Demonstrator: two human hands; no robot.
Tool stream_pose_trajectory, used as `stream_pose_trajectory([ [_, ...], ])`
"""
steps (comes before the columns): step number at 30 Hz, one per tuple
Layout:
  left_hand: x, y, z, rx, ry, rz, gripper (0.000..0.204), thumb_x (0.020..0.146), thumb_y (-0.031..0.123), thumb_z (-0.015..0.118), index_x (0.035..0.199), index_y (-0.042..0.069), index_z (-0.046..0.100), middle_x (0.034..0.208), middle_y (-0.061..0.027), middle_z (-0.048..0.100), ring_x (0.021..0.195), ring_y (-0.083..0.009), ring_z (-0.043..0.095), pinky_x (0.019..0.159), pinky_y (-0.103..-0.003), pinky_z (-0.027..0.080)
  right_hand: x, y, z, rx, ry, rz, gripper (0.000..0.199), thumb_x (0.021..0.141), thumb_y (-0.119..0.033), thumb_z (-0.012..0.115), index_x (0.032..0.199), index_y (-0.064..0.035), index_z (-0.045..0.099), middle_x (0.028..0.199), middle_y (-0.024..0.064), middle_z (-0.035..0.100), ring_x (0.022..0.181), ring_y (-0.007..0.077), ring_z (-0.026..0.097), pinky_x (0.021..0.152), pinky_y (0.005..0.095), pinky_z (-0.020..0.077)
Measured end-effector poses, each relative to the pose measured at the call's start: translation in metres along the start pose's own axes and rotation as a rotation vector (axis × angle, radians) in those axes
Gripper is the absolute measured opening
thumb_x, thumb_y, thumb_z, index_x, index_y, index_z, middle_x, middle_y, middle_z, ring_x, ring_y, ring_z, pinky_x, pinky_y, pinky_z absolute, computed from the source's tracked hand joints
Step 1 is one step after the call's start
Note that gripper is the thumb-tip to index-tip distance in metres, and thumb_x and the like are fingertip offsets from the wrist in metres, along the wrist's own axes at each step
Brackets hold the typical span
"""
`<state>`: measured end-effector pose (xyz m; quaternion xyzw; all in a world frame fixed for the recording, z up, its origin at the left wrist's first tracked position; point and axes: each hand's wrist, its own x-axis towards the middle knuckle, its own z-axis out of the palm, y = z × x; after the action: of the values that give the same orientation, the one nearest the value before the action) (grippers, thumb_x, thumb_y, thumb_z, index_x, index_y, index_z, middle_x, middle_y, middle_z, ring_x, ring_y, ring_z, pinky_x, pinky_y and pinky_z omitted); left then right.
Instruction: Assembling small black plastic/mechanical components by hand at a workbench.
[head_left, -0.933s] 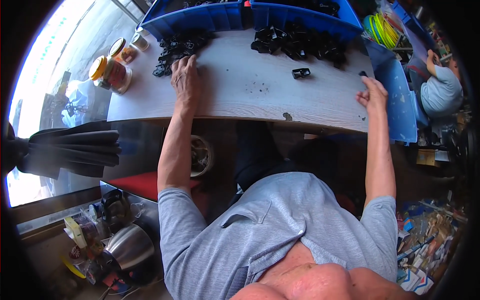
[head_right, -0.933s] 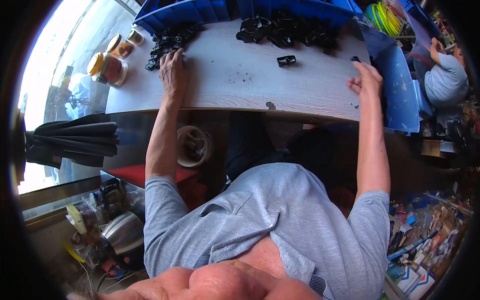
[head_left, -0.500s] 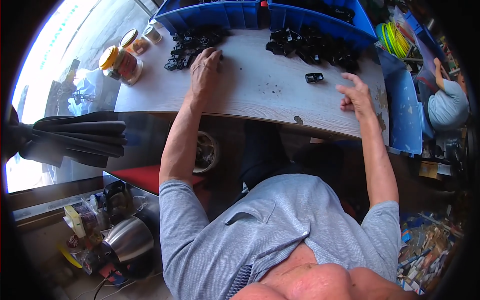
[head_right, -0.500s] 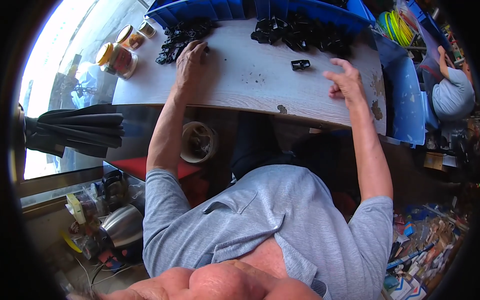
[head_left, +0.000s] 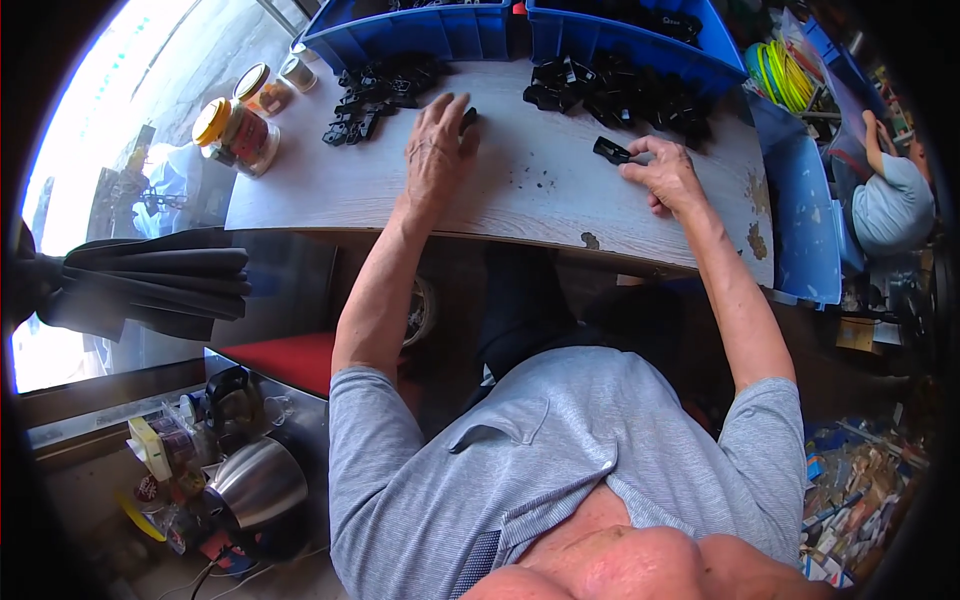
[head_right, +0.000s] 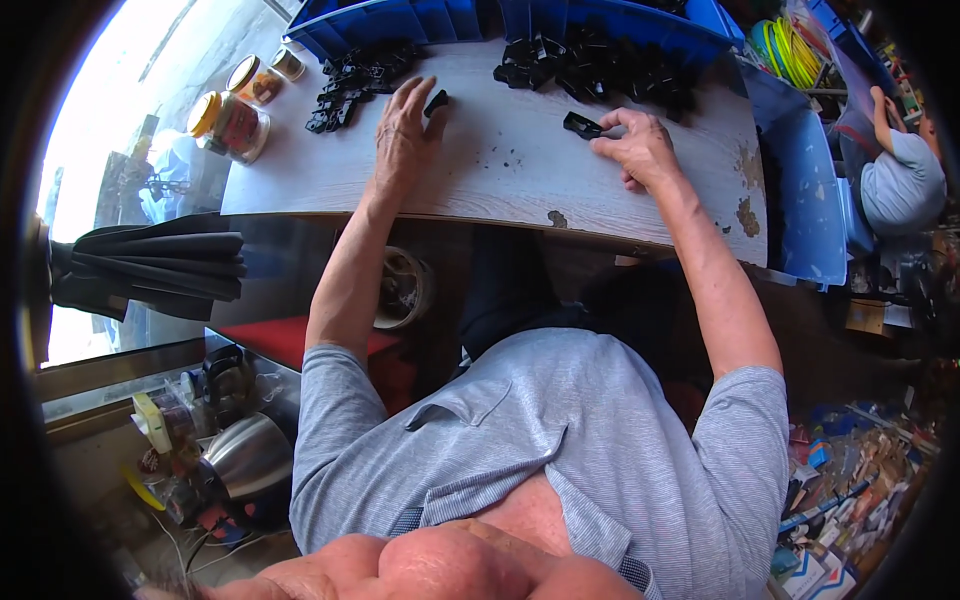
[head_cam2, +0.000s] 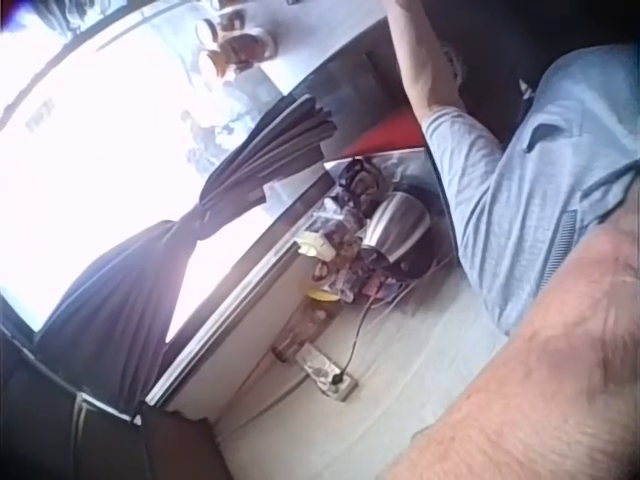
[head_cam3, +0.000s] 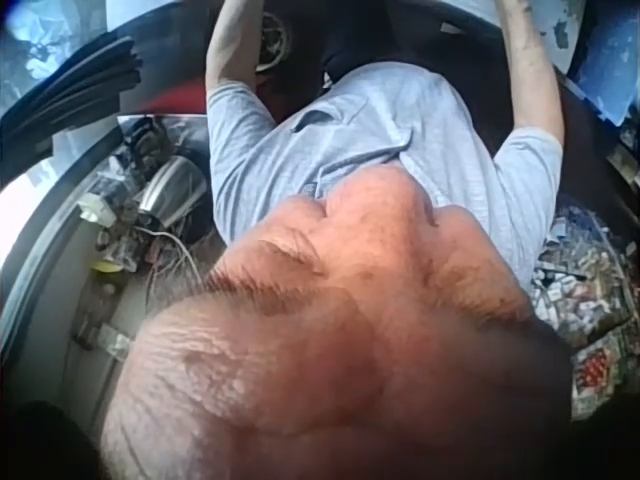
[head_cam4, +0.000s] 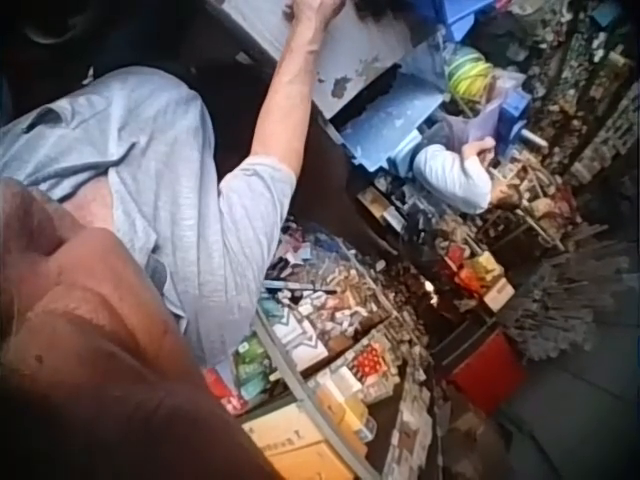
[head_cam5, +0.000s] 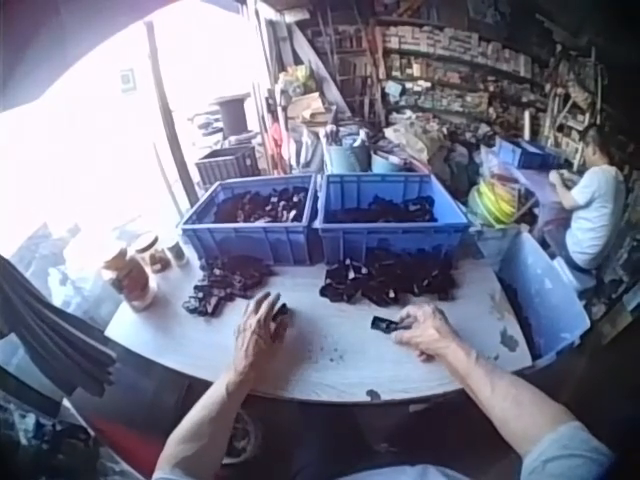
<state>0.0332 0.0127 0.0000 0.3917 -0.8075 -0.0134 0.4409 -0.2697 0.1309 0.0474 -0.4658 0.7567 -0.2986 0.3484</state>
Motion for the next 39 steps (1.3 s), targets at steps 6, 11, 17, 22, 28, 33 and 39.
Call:
stream_pose_trajectory([
  [6, -0.003, -0.006, 0.002, 0.207, -0.082, -0.117, 0.018, 0.087, 0.023, 0.071, 0.1, 0.011, 0.074, 0.097, -0.0103, 0.073, 0.097, -0.0341, 0.065, 0.083, -0.045, 0.051, -0.007, -0.005, 0.005, 0.056, -0.012, -0.033, 0.036, 0.082, -0.02, 0.08, 0.114, -0.0074, 0.066, 0.056, -0.0021, 0.05, 0.04, 0.0085, 0.046, 0.034, 0.0266, 0.0377],
  [11, -0.005, 0.031, 0.009, 0.089, -0.218, -0.113, 0.019, 0.088, 0.018, 0.07, 0.104, 0.009, 0.074, 0.095, -0.012, 0.073, 0.091, -0.0326, 0.067, 0.085, -0.043, 0.052, -0.007, -0.017, 0.013, -0.017, -0.027, -0.013, 0.036, 0.082, -0.02, 0.08, 0.113, -0.0071, 0.066, 0.056, -0.0028, 0.049, 0.041, 0.0085, 0.047, 0.036, 0.0273, 0.0387],
  [17, -0.01, 0.076, 0.025, -0.241, -0.137, 0.001, 0.023, 0.086, 0.004, 0.068, 0.108, 0.007, 0.073, 0.102, -0.014, 0.072, 0.094, -0.0331, 0.07, 0.084, -0.041, 0.056, -0.003, -0.007, 0.015, -0.005, -0.122, -0.024, 0.033, 0.081, -0.018, 0.077, 0.112, -0.0101, 0.069, 0.064, 0.0013, 0.058, 0.043, 0.0109, 0.051, 0.038, 0.0278, 0.0435],
  [22, -0.005, 0.098, 0.041, -0.365, -0.282, 0.182, 0.031, 0.084, 0.0, 0.069, 0.113, 0.008, 0.074, 0.107, -0.0128, 0.071, 0.094, -0.032, 0.071, 0.083, -0.039, 0.058, -0.009, -0.016, 0.017, -0.005, -0.169, -0.013, 0.03, 0.082, -0.014, 0.073, 0.111, -0.01, 0.07, 0.063, 0.0011, 0.057, 0.044, 0.0113, 0.051, 0.04, 0.0287, 0.0442],
  [28, 0.001, 0.098, 0.053, -0.439, -0.352, 0.276, 0.03, 0.085, 0.001, 0.069, 0.114, 0.007, 0.074, 0.109, -0.013, 0.072, 0.096, -0.0318, 0.071, 0.083, -0.039, 0.058, -0.006, -0.004, 0.012, 0.06, -0.163, -0.019, 0.032, 0.081, -0.012, 0.071, 0.113, -0.01, 0.07, 0.064, 0.0014, 0.059, 0.046, 0.0116, 0.053, 0.04, 0.0287, 0.0451],
  [33, 0.001, 0.089, 0.056, -0.425, -0.411, 0.328, 0.033, 0.086, 0.001, 0.068, 0.119, 0.008, 0.072, 0.112, -0.0128, 0.072, 0.102, -0.0322, 0.069, 0.088, -0.039, 0.057, -0.012, -0.009, 0.016, 0.063, -0.129, -0.079, 0.031, 0.081, -0.007, 0.071, 0.112, -0.0066, 0.069, 0.056, -0.0031, 0.047, 0.041, 0.0079, 0.044, 0.037, 0.0259, 0.0323],
  [39, -0.005, 0.099, 0.036, -0.254, -0.433, 0.354, 0.044, 0.088, 0.005, 0.067, 0.131, 0.011, 0.066, 0.124, -0.0094, 0.068, 0.12, -0.0314, 0.061, 0.102, -0.044, 0.049, -0.013, -0.006, 0.015, 0.078, -0.14, -0.081, 0.028, 0.084, -0.008, 0.071, 0.112, -0.007, 0.069, 0.056, -0.004, 0.047, 0.041, 0.0076, 0.045, 0.037, 0.0255, 0.0361],
])
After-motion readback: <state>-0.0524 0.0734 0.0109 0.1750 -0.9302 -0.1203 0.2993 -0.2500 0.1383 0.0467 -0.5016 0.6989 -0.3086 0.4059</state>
